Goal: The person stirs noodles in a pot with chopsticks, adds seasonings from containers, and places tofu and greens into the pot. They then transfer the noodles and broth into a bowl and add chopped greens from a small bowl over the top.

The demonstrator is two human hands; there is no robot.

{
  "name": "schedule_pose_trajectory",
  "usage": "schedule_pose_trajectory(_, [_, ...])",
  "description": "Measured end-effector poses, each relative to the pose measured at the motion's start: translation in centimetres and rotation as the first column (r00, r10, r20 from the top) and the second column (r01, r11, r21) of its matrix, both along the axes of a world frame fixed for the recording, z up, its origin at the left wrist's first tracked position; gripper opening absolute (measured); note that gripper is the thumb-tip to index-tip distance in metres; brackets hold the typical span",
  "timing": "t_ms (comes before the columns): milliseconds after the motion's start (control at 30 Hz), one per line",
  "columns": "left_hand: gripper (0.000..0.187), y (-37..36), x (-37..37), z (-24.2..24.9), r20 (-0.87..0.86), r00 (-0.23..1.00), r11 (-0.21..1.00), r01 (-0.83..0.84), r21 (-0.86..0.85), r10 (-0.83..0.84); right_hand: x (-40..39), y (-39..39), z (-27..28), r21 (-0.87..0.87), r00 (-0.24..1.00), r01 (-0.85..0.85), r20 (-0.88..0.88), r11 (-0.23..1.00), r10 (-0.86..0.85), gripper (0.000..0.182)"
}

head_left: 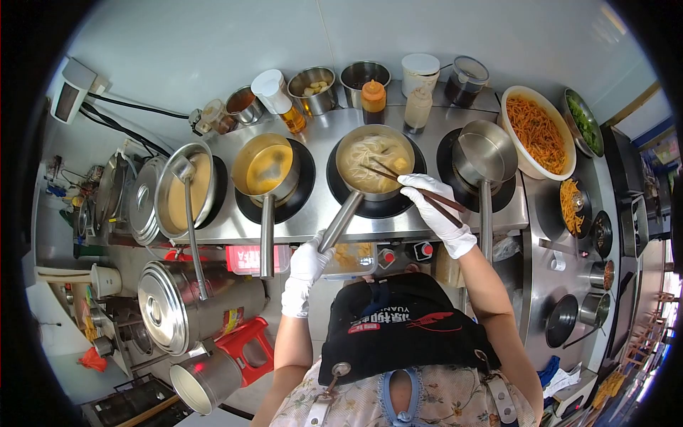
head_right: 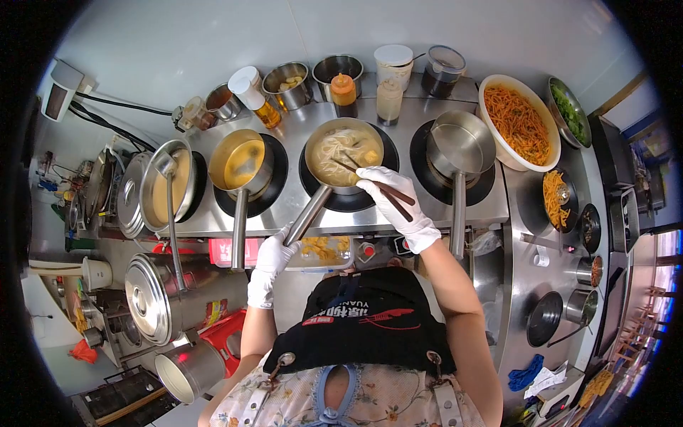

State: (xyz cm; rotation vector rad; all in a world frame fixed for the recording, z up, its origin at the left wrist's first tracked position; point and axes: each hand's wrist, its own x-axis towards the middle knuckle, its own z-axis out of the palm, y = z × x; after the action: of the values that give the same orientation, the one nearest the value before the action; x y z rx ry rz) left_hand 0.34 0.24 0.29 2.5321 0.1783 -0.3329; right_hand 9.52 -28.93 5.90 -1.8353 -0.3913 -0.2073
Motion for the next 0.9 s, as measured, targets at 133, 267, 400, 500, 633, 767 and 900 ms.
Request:
schedule_pose_trajectory(133, [0.061,-0.1,0.0,0.4,-0.019,1.000,1.000,-0.004,-0.012,0.003,0.6,-1.0,-0.8,0.025,0.992,0.125,-0.015,0.992,-0.125,0.017])
schedule_pose_trajectory(267, [0.061,-0.2,0.1,0.6,-0.038,0.999,1.000,-0.011,-0.016,0.011,-0.6,-2.2,0.9,0.054,0.980,0.194,-0.048,0.979,-0.192,0.014])
schedule_pose_trajectory(400, [0.062,0.0,0.0,0.1,0.006,1.000,1.000,-0.002,0.016,0.002,-1.9,-2.9,1.0,0.087,0.987,0.154,-0.057,0.984,-0.149,0.012])
schedule_pose_trajectory(500, [0.062,0.1,0.0,-0.2,0.011,1.000,1.000,0.006,0.023,-0.006,-2.3,-1.8,0.5,0.170,0.994,0.089,-0.077,0.981,-0.077,0.012])
schedule_pose_trajectory(633, [0.063,0.3,0.0,-0.8,0.007,1.000,1.000,-0.001,-0.003,0.001,-2.1,-1.0,1.0,0.148,0.991,0.010,-0.130,0.989,0.010,0.013])
schedule_pose_trajectory(767, [0.063,0.1,0.0,-0.3,0.048,0.999,1.000,0.009,-0.011,-0.009,-1.7,-2.1,2.0,0.195,0.996,0.076,-0.059,0.978,-0.066,0.013])
schedule_pose_trajectory(900, [0.057,-0.4,0.2,1.0,-0.061,0.998,1.000,-0.011,0.010,0.011,-1.7,-2.5,3.9,0.095,0.991,0.133,-0.032,0.987,-0.130,0.012])
